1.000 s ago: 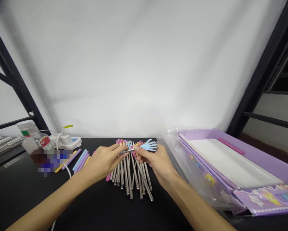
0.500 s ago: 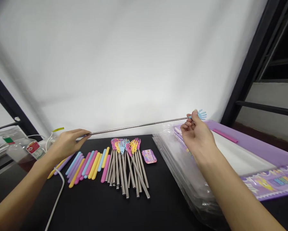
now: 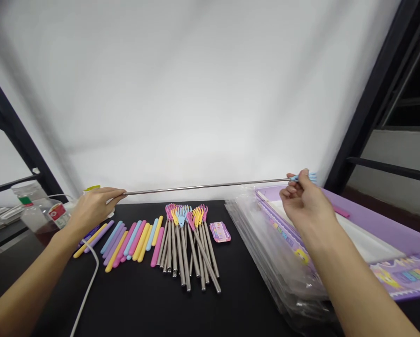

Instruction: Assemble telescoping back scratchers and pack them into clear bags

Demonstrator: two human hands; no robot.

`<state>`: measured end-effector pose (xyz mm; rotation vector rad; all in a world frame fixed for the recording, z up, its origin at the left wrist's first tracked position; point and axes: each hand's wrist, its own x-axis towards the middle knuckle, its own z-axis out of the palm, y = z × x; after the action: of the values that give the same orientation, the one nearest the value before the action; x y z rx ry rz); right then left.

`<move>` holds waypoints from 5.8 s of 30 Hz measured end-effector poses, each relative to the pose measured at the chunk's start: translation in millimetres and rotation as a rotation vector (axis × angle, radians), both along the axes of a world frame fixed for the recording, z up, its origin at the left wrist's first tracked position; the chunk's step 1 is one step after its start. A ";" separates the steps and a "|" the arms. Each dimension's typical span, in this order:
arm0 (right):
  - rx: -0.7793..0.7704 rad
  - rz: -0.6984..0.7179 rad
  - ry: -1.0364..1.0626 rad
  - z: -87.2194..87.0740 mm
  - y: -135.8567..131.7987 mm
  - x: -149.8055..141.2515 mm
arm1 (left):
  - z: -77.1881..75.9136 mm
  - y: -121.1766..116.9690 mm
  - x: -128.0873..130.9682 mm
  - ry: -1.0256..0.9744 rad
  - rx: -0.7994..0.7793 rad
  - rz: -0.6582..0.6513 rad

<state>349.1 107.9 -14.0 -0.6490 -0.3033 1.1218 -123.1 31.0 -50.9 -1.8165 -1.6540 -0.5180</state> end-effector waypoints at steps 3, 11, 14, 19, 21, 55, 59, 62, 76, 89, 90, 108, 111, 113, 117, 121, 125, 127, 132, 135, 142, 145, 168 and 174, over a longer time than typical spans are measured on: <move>0.010 0.031 0.017 -2.0 1.4 1.3 | 0.4 -1.9 -9.4 0.052 0.060 -0.015; 0.118 0.444 -0.068 -21.5 -25.7 -61.5 | 8.5 -2.1 80.0 0.126 0.166 -0.397; 0.123 0.575 -0.098 -30.0 -34.6 -80.5 | 5.6 -6.9 117.4 0.189 0.209 -0.433; 0.070 0.497 -0.057 -31.7 -32.0 -75.2 | -1.7 -4.5 114.8 0.208 0.200 -0.441; 0.119 0.453 -0.051 -31.7 -32.2 -77.2 | -4.0 -1.8 110.1 0.170 0.189 -0.490; 0.035 -0.041 -0.016 -15.1 -9.0 -40.9 | 0.9 5.2 26.7 -0.021 0.115 0.053; -0.004 -0.037 0.011 -18.9 -10.7 -40.1 | 0.7 3.9 26.9 0.031 0.115 0.029; 0.005 0.016 0.010 -25.5 -14.5 -52.0 | -3.8 6.5 47.7 0.112 0.098 -0.118; 0.081 0.010 -0.082 -24.4 -20.7 -58.3 | -11.0 9.2 89.3 0.133 0.185 -0.147; 0.092 0.349 -0.112 -49.7 -39.7 -113.5 | -4.9 -3.5 128.6 0.229 0.285 -0.416; 0.095 0.363 -0.107 -48.1 -39.8 -113.3 | -4.6 -3.3 125.8 0.245 0.283 -0.421; 0.157 0.394 -0.082 -34.3 -30.5 -73.9 | 4.2 -8.4 104.9 0.215 0.187 -0.474; 0.113 0.372 -0.025 -25.5 -27.5 -59.2 | 4.6 -6.8 86.0 0.207 0.150 -0.443; 0.089 0.386 -0.030 -20.9 -25.2 -50.3 | 5.9 -7.3 72.0 0.178 0.129 -0.395; 0.163 0.429 -0.276 -21.3 -22.7 -40.7 | 11.3 -10.9 62.7 0.136 0.130 -0.397; 0.182 0.563 -0.633 -36.8 -29.8 -60.4 | 11.8 -10.8 90.8 0.209 0.134 -0.460; 0.279 0.766 -0.819 -51.4 -39.7 -99.3 | 4.9 -7.7 130.6 0.251 0.049 -0.446; 0.319 0.809 -0.731 -51.9 -40.7 -108.9 | 2.2 -7.7 141.5 0.196 0.046 -0.425; 0.259 0.867 -0.532 -43.1 -40.0 -100.6 | 0.0 -10.8 144.2 0.116 0.124 -0.468; 0.226 0.809 -0.614 -40.3 -43.7 -93.7 | -2.7 -11.1 141.1 0.132 0.126 -0.548; 0.415 0.548 -0.842 -38.1 -49.7 -92.6 | -8.4 -9.4 136.4 -0.029 0.030 -0.531; 0.451 0.518 -0.763 -37.9 -49.2 -94.3 | -7.7 -10.1 138.1 -0.146 -0.032 -0.545; -0.025 0.115 -2.027 -28.7 -17.9 -9.5 | -2.6 -13.0 174.3 -1.086 -0.711 -0.621; -0.191 0.220 -2.232 -41.7 -11.1 5.0 | -0.8 -3.4 214.4 -0.949 -0.767 -0.654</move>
<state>354.1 96.8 -55.6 -1.8538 -2.1655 0.1004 91.3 27.6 -51.6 -3.0204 -1.9526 -1.3186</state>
